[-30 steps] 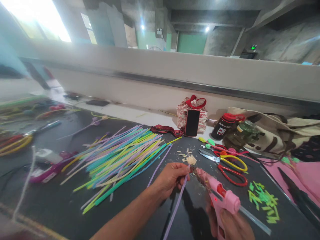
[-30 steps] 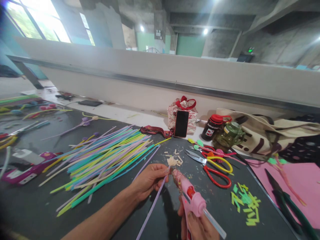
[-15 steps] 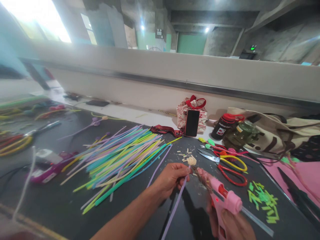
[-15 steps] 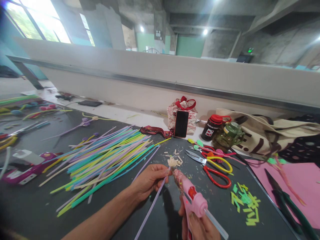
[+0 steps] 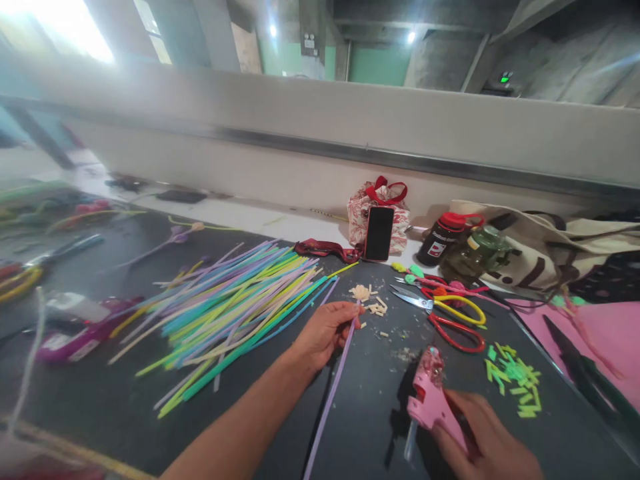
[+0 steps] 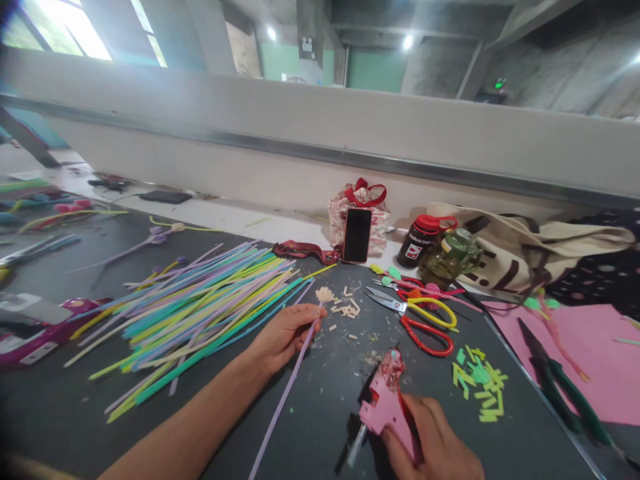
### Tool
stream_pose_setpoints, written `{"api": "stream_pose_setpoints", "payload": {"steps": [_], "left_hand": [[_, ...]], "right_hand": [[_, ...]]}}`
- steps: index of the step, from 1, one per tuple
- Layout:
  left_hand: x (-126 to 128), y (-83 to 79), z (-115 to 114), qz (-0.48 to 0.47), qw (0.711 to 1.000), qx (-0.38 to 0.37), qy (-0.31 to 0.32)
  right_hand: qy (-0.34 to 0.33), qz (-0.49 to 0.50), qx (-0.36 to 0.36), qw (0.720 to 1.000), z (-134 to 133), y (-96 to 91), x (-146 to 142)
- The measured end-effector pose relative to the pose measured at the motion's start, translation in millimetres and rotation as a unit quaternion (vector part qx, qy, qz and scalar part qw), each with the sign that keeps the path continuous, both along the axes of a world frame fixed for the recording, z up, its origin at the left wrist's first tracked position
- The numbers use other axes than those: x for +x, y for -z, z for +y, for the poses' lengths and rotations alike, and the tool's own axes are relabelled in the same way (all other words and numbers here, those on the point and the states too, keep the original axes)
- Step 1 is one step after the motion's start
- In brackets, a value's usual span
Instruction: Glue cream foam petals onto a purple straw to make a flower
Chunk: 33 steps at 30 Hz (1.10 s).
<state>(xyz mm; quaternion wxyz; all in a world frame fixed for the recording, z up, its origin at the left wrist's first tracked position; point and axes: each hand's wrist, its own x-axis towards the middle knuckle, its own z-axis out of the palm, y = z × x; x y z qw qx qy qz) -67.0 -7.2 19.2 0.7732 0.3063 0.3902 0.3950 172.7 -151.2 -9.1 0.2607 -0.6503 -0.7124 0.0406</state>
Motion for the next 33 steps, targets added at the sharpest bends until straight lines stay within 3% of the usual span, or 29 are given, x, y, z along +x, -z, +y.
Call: {"api": "stream_pose_setpoints", "payload": {"steps": [3,6,12,17,21,27,33], "left_hand": [[1,2.9,1,-0.004,1.000,-0.006,0.003],[1,3.8,1,-0.010,1.000,-0.011,0.005],[1,3.0,2,-0.033,0.999,-0.018,0.003],[0,8.5,3,-0.056,0.998,-0.015,0.005],[-1,12.7,5,-0.065,0.998,-0.011,-0.005],[-4,11.1,7,-0.087,0.996,-0.007,-0.018],[-7,7.8,9,-0.101,0.995,-0.007,-0.024]], "right_hand": [[0.002,-0.121,0.022,0.992,-1,17.4,2],[-0.014,-0.177,0.019,0.984,-3,20.9,2],[-0.086,-0.184,0.022,0.979,8,-12.2,14],[-0.118,-0.143,-0.024,0.982,73,-49.3,7],[-0.147,-0.158,-0.070,0.974,133,-61.5,-11],[-0.164,-0.190,-0.114,0.961,194,-47.2,-31],[-0.172,-0.224,-0.148,0.948,228,-29.7,-47]]}}
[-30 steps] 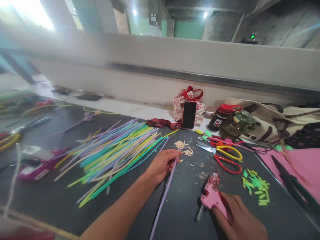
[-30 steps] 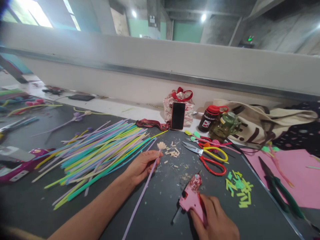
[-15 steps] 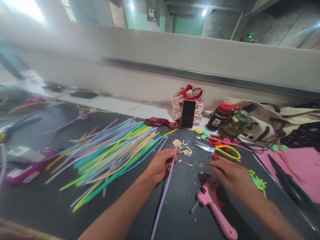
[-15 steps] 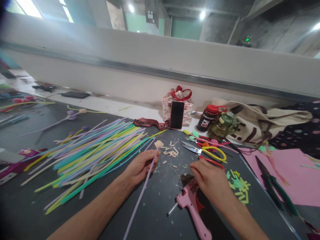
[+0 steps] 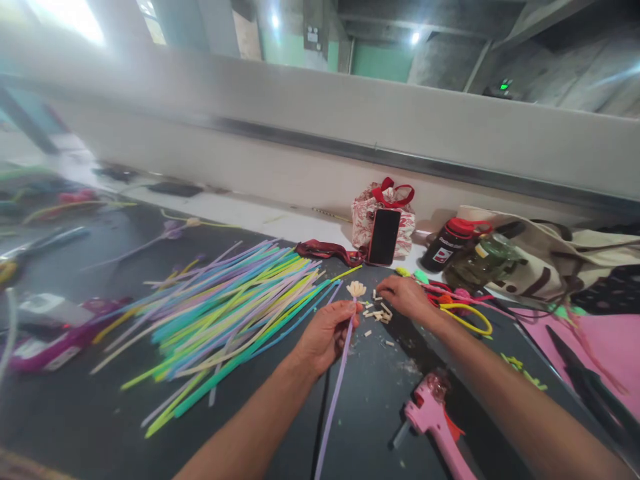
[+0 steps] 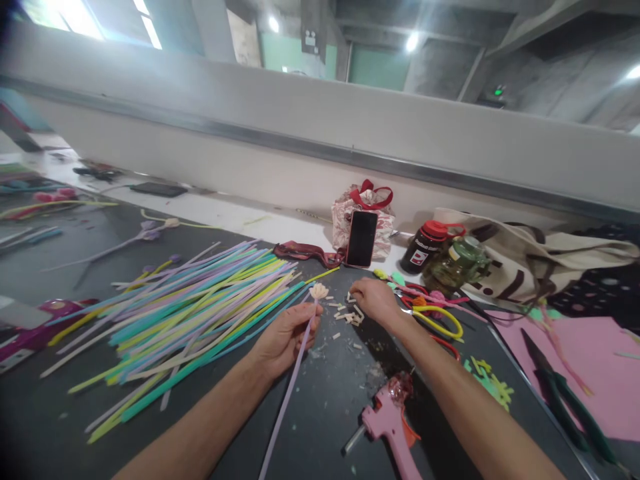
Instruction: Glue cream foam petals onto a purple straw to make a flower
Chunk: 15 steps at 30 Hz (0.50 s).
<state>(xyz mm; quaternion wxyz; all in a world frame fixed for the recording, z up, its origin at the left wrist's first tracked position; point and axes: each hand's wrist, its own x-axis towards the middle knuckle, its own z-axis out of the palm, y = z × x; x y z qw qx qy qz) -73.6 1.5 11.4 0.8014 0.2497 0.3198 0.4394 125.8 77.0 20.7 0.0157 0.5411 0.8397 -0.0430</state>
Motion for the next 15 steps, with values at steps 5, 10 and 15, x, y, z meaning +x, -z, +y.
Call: {"api": "stream_pose_setpoints", "payload": {"steps": [5,10,15], "left_hand": [[-1,-2.3,0,-0.007,1.000,-0.001,0.003],[0,-3.3,-1,-0.015,1.000,-0.006,0.010],[1,-3.0,-2,-0.015,1.000,-0.016,0.004]], "right_hand": [[-0.025,-0.022,-0.020,0.999,10,0.4,-10],[-0.015,-0.019,-0.030,0.999,12,-0.4,-13],[0.027,0.062,-0.006,0.998,-10,-11.6,-7]]}}
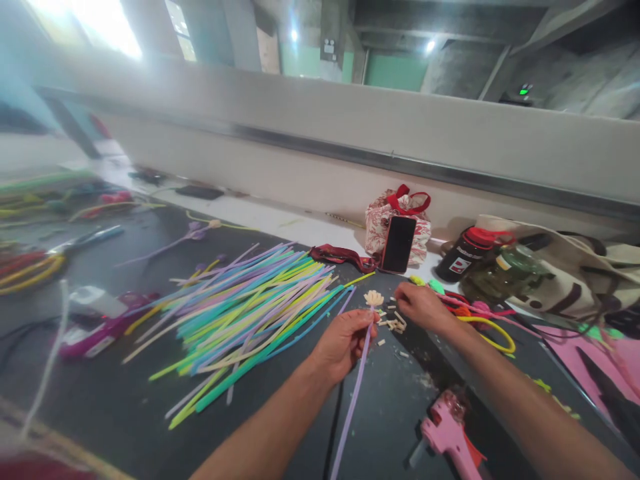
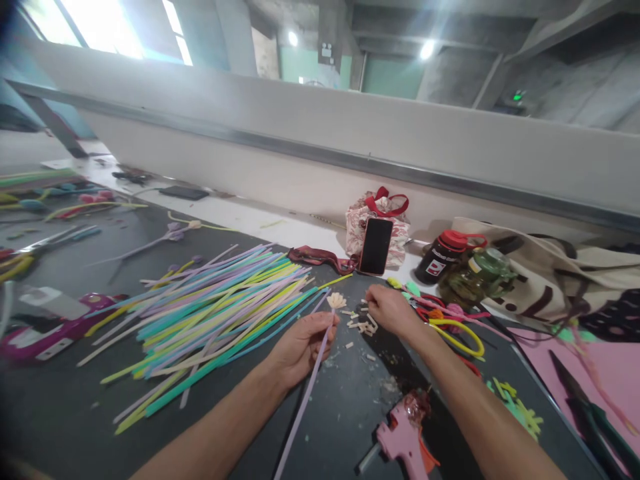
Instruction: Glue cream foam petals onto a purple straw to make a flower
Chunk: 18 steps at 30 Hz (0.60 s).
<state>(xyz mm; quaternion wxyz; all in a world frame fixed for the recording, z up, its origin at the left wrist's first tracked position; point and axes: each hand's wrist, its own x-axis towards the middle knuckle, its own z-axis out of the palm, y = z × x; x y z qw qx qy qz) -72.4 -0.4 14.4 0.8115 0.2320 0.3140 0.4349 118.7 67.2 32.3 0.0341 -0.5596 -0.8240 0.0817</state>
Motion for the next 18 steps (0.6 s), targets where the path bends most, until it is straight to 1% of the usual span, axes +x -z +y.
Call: {"api": "stream_pose_setpoints", "payload": {"steps": [3,6,9,13,18], "left_hand": [[3,0.1,-2,0.004,1.000,-0.009,-0.006],[7,0.1,-6,0.006,1.000,-0.017,-0.003],[11,0.3,-9,0.012,1.000,-0.023,-0.002],[15,1.4,-12,0.024,0.999,-0.024,-0.008],[16,1.9,-13,0.033,0.999,-0.011,-0.014]], "right_hand": [[0.017,0.075,0.000,0.997,-31,-9.5,1],[0.036,0.138,-0.015,0.990,-63,-14.1,-5],[0.049,0.176,-0.043,0.982,-82,-16.0,-16],[0.051,0.189,-0.070,0.978,-85,-21.5,-26],[0.053,0.161,-0.060,0.984,-80,-30.2,-33]]}}
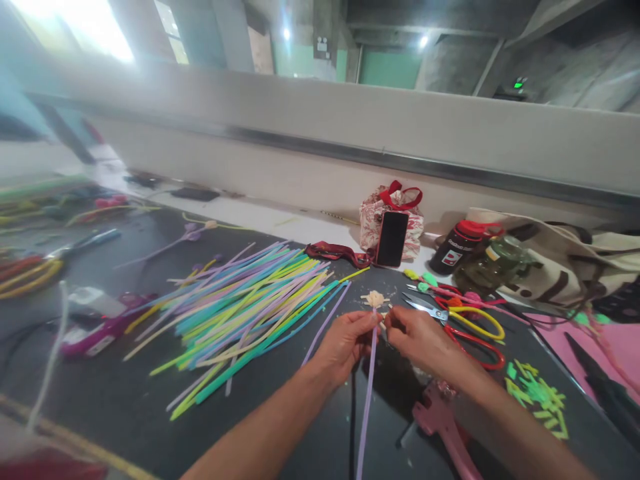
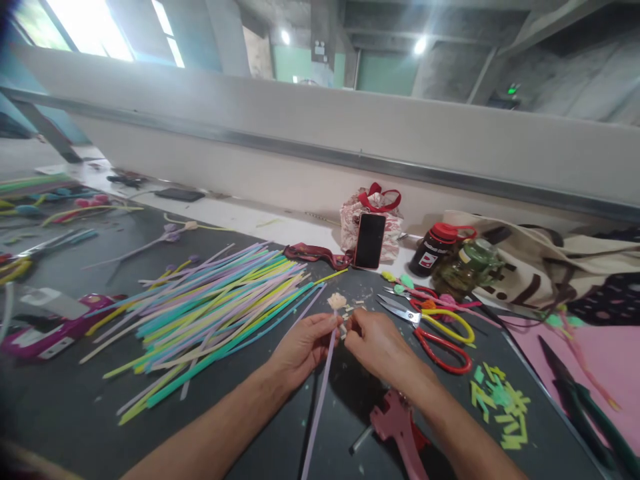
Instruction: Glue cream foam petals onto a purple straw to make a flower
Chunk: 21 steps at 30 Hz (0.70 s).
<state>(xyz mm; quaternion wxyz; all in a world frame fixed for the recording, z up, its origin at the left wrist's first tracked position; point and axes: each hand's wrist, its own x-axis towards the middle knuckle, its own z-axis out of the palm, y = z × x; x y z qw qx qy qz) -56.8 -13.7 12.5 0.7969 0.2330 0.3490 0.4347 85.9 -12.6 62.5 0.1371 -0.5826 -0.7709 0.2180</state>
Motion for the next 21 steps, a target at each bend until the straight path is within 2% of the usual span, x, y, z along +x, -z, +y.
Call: {"api": "stream_pose_setpoints", "payload": {"steps": [7,13,17,21], "left_hand": [[-1,-0.8,1,0.018,0.999,0.013,-0.041],[-1,1.1,0,0.023,0.998,0.021,-0.045],[-1,1.4,0,0.017,0.998,0.035,-0.045],[-1,0.7,1,0.003,0.997,0.043,-0.058]], "right_hand": [[-0.002,-0.029,0.031,0.999,-3,-2.7,-9],[-0.009,-0.029,0.029,0.999,-4,-7.6,-8],[-0.002,0.003,0.030,1.000,-5,-9.0,-7],[0.025,0.079,0.031,0.996,-10,-3.3,-7]]}}
